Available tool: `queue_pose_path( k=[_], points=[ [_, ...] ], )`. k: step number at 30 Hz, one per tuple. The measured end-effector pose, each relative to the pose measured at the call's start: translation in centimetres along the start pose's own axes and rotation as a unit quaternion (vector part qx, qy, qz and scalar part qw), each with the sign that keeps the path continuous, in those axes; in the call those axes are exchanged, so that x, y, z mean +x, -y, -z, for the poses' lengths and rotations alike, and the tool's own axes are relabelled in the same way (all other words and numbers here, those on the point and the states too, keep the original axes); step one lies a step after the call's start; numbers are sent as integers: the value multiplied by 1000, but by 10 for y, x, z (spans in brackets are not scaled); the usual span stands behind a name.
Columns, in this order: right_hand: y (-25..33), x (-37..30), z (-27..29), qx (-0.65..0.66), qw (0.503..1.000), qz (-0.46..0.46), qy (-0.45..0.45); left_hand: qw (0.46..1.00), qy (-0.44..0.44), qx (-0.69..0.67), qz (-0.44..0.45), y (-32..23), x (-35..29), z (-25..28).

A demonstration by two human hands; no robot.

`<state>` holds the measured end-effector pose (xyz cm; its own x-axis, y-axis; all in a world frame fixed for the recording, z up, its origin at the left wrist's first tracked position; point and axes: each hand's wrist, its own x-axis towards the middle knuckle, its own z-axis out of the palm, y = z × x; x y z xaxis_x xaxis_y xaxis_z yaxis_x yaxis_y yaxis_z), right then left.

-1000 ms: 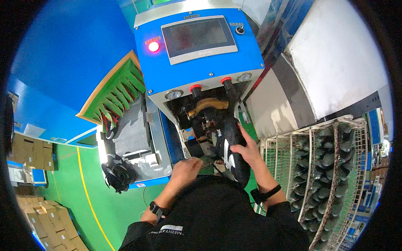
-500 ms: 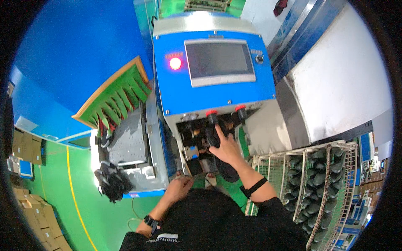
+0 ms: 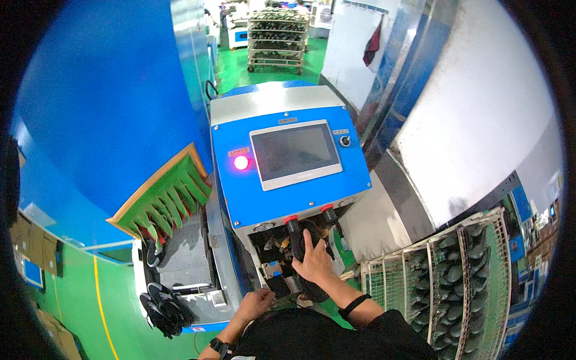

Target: Operating a lasting machine and putting shoes onto a conveyor belt in a factory.

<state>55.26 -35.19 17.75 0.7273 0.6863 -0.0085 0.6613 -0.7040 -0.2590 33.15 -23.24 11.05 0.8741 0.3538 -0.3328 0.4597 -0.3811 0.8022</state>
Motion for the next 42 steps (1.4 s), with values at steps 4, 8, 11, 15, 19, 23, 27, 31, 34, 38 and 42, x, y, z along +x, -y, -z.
queue_pose_path(
  k=[4,8,11,15,19,23,27,31,34,38,42],
  points=[
    [-9,-34,7,74,997,-7,-25,996,78,-34,-9,-14,11,-2],
    [-29,-91,2,80,991,68,-83,983,170,-76,-2,-31,16,-9],
    [-39,-133,-1,88,979,125,-135,891,211,-381,125,-38,19,-17],
    [-32,-188,31,59,982,170,-52,741,379,-525,177,-36,21,-32],
    [-29,-230,64,187,966,96,152,708,468,-492,193,-30,10,-64],
    [-48,-218,38,346,933,24,98,707,441,-481,275,-11,3,-73],
    [-38,-162,-16,464,818,-327,96,759,396,-482,185,-1,-11,-67],
    [-10,-140,-33,708,673,-210,39,835,327,-396,199,-5,-25,-49],
    [-36,-165,-22,720,665,-198,-16,857,214,-423,200,-9,-35,-34],
    [-112,-237,-18,693,698,-175,-36,901,159,-374,154,-22,-57,-42],
    [-180,-354,-33,782,530,-305,-122,950,181,-231,107,-66,-65,-90]
  ],
)
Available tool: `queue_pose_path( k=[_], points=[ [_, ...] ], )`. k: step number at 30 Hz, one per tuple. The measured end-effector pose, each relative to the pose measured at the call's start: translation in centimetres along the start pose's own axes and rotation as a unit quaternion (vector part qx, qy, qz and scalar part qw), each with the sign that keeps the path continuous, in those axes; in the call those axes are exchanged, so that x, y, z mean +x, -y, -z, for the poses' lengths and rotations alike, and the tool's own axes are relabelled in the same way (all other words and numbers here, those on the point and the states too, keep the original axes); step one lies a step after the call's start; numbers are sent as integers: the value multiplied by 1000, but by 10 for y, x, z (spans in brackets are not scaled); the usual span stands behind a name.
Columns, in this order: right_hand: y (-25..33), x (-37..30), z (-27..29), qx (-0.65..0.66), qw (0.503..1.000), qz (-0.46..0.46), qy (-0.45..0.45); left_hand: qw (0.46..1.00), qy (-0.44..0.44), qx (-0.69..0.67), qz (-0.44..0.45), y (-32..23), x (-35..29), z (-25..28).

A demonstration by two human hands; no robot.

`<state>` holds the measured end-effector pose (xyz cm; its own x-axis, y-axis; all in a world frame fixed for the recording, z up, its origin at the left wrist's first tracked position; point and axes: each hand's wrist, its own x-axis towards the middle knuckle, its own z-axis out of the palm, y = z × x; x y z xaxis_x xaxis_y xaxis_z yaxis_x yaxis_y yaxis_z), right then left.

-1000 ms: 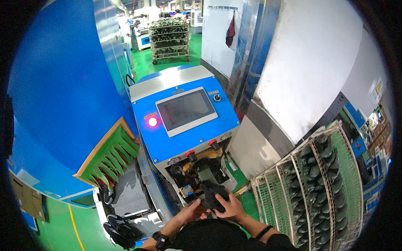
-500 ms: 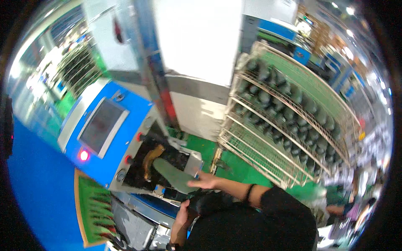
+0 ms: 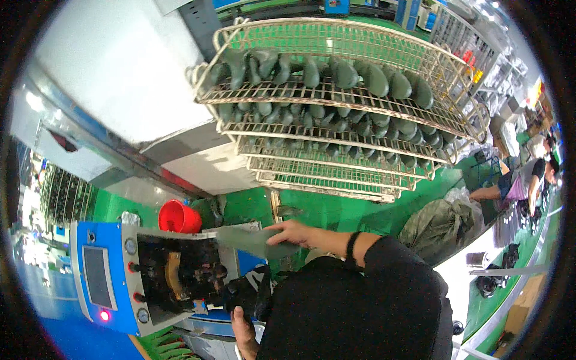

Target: Operating a lasting machine and putting shoes onto a conveyor belt in a factory.

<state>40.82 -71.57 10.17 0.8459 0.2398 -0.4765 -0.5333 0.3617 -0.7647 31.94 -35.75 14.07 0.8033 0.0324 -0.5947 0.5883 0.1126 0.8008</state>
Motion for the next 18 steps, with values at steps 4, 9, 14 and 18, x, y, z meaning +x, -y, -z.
queue_pose_path(
  k=[4,9,14,18],
  points=[
    [-28,-84,133,253,937,-27,-242,989,63,120,-49,-17,13,-84],
    [-84,-196,264,594,728,114,-323,990,23,137,-2,-28,42,-166],
    [-115,-244,342,635,684,292,-210,993,103,63,-5,-25,65,-212],
    [-105,-235,413,624,649,385,-203,981,157,113,13,-29,72,-233]
  ],
)
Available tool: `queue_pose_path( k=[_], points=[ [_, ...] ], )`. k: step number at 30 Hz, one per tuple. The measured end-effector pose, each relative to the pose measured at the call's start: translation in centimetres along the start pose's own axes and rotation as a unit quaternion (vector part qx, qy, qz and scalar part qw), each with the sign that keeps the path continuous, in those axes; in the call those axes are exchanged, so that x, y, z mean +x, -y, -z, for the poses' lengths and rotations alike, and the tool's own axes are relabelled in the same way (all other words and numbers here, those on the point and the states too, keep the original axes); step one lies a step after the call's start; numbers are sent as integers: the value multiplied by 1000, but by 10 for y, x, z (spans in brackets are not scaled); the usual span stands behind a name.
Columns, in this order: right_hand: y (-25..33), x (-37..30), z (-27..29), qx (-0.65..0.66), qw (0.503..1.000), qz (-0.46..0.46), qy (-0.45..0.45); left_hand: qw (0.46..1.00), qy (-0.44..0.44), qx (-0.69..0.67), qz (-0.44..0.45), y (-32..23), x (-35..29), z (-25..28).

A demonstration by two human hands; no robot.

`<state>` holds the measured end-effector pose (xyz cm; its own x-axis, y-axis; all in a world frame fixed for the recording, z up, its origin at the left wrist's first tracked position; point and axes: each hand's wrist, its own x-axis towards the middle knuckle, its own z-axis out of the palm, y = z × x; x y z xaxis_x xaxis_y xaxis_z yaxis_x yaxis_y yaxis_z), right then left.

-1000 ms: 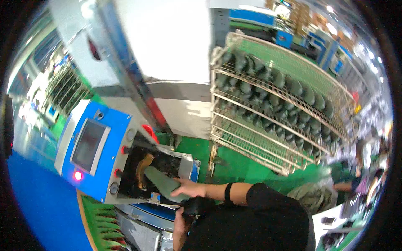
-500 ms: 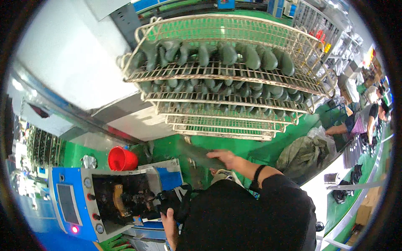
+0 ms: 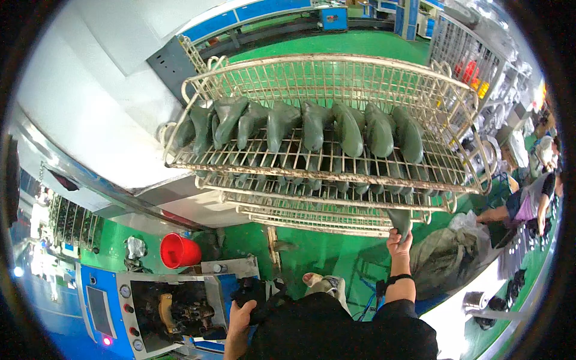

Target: Operating a lasting machine and putting shoes onto a conveyor belt in a factory.

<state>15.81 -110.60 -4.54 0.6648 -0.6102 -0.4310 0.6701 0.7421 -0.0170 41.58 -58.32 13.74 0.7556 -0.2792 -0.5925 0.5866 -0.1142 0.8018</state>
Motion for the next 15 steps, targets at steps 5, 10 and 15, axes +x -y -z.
queue_pose_path(
  k=[5,10,15],
  points=[
    [32,96,-26,41,924,159,-346,999,-21,30,4,-13,-10,-4],
    [1,126,-45,-74,915,290,-269,992,-104,-75,-4,-1,-40,17],
    [-110,113,-19,-232,891,133,-367,969,-231,15,89,39,-92,88]
  ],
)
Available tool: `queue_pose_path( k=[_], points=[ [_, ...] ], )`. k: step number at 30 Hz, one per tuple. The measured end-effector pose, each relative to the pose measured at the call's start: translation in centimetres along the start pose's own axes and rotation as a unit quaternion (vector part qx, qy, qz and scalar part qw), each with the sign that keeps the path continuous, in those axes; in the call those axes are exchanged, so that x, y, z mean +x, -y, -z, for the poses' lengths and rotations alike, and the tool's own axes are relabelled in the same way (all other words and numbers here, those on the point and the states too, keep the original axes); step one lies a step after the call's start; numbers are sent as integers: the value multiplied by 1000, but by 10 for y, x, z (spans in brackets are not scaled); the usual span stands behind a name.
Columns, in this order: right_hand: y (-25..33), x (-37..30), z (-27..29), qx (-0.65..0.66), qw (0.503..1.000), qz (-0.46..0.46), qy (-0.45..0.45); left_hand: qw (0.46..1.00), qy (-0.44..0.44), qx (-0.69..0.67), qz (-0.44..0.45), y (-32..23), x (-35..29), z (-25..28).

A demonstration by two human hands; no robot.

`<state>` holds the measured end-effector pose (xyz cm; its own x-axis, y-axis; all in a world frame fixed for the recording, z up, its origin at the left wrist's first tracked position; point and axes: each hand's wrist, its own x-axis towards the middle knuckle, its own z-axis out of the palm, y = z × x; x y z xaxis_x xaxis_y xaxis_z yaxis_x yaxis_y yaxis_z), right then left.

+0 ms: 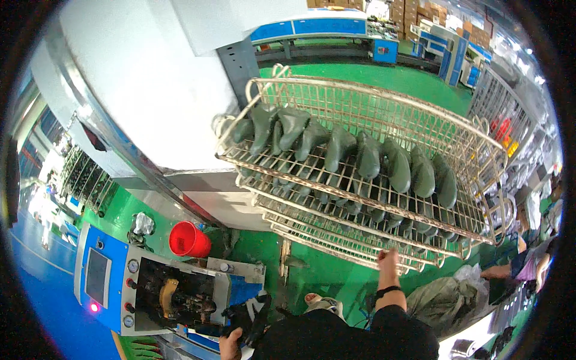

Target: Operating a lasting machine and putting shoes onto a conveyor belt in a factory.

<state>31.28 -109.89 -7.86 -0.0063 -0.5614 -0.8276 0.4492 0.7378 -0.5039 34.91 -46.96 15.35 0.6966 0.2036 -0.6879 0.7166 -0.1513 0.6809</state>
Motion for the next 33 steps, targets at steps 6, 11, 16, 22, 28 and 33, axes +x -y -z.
queue_pose_path(
  k=[6,11,16,22,28,33],
  points=[
    [-226,-115,-34,-402,843,-174,313,969,-17,-228,-94,90,-26,156],
    [-333,-294,-59,-618,568,-65,540,856,-279,-392,-190,154,-94,248],
    [-398,-468,-32,-595,391,129,691,888,-417,-119,-151,244,-86,303],
    [-477,-667,7,-391,114,369,835,936,-257,182,154,320,-40,299],
    [-583,-809,57,-157,-11,574,804,924,-318,132,167,300,-26,369],
    [-600,-802,68,-89,-4,630,771,886,-456,65,41,327,57,520]
  ],
)
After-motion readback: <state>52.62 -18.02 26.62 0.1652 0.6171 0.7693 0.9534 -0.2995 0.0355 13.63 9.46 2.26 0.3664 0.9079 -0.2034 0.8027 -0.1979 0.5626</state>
